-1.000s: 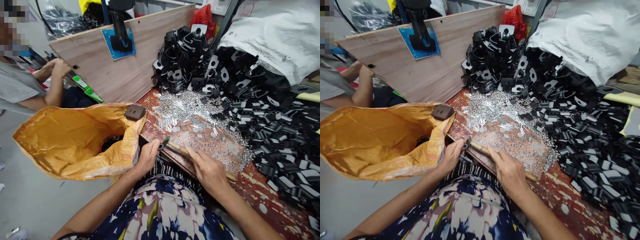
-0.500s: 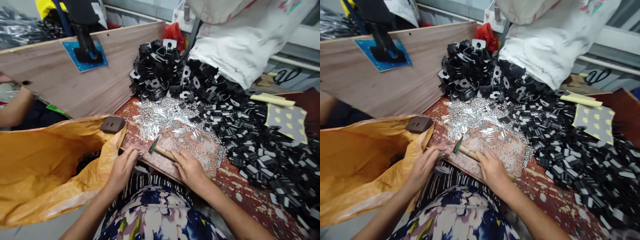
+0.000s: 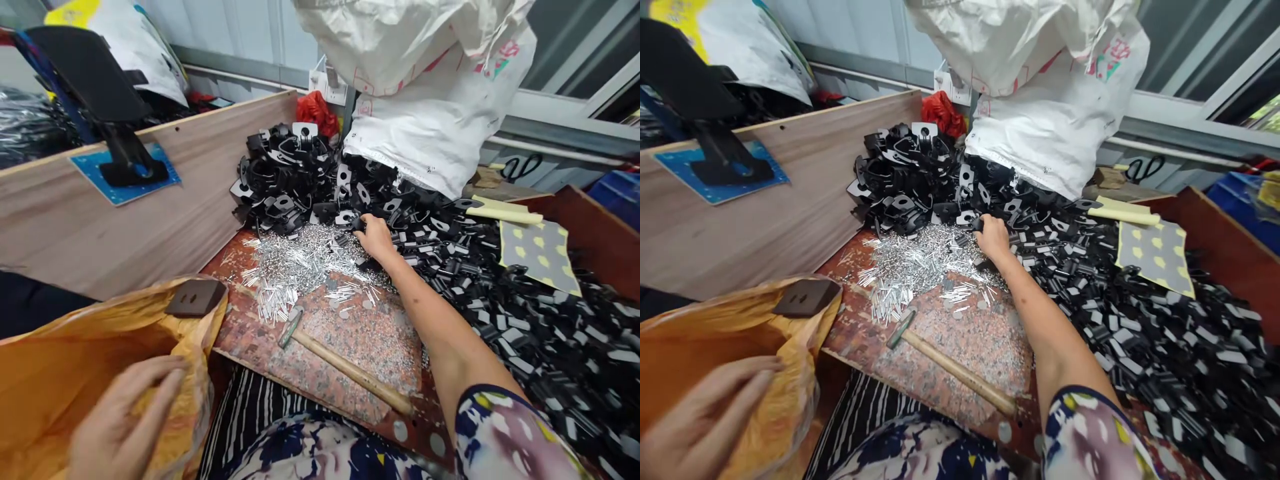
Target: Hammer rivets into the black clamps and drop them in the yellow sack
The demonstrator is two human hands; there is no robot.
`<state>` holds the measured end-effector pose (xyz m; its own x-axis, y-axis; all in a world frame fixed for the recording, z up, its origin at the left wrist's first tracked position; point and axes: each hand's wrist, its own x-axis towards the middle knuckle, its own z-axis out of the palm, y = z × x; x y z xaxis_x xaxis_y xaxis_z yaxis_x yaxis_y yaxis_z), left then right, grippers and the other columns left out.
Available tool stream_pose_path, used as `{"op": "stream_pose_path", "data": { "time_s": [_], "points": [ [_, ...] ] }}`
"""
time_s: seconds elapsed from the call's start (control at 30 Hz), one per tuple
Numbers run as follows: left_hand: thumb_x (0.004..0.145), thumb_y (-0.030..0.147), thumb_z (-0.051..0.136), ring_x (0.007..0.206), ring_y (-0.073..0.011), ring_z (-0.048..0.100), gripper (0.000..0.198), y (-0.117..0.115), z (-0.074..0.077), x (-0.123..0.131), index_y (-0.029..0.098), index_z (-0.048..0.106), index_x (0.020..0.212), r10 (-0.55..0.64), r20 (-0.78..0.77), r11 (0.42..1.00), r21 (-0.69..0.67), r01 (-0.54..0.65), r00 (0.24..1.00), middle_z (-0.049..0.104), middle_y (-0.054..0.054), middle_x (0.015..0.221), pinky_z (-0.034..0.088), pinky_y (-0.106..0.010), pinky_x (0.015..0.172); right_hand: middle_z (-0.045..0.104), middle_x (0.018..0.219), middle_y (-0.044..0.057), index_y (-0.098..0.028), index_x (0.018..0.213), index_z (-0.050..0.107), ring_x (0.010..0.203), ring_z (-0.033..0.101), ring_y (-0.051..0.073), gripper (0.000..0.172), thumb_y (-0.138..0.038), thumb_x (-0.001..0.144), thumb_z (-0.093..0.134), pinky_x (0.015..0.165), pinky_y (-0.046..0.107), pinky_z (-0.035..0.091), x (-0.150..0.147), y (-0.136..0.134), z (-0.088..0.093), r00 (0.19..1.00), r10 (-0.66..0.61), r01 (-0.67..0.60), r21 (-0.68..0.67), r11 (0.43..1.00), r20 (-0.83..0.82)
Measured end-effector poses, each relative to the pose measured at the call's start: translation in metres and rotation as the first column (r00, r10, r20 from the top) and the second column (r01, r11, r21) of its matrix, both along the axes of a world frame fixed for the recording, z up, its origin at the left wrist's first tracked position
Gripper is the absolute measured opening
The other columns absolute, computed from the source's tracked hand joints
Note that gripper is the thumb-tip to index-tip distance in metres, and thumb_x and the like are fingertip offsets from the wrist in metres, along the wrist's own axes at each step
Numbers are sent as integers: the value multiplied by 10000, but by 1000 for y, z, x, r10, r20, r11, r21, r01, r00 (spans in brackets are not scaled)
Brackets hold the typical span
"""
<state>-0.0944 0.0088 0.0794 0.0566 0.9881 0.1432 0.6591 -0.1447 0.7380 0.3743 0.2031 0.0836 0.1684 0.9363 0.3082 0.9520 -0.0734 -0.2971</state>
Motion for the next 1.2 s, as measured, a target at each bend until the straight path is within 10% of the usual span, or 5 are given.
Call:
{"op": "stream_pose_path", "data": {
  "time_s": [0.17,0.43,0.7,0.93,1.2],
  "points": [
    [834,523,722,853,-295,686,275,7,-1,90,263,754,753,-142,407,939,-233,253,902,747,-61,837,570,-388,781,679,1156,153,-154,1255,579,1145,552,307,390,-191,872,641,958,413,450,-6,1,6,1000,-2,2,67,998,9],
    [746,401,883,879,-200,673,501,25,-7,178,236,690,1177,299,880,716,-463,522,370,714,-88,1060,564,-322,800,720,953,23,-218,1088,630,893,642,181,164,-203,940,561,804,312,554,-103,-179,-7,802,589,-555,234,798,-105],
    [689,393,905,534,-85,333,377,19,-26,167,217,654,908,215,746,783,-518,345,630,455,65,647,235,-206,509,765,1053,77,-202,1089,723,967,696,205,212,-225,997,533,890,384,543,-7,-134,0,984,135,-136,-4,991,-116],
    [774,468,802,719,-154,446,315,7,-17,153,210,623,796,45,719,780,-460,426,694,505,10,778,345,-251,654,775,828,74,-195,915,811,803,695,233,120,-260,854,730,773,334,507,30,-84,-21,996,69,-78,-147,986,-62],
    [811,544,753,1113,-270,499,361,4,-13,157,196,732,718,-109,670,768,-412,490,735,535,-80,1203,467,-317,832,767,1038,92,-209,1115,784,1002,670,262,301,-154,939,547,1000,494,505,14,-134,-3,991,117,-100,214,972,-70]
  ]
}}
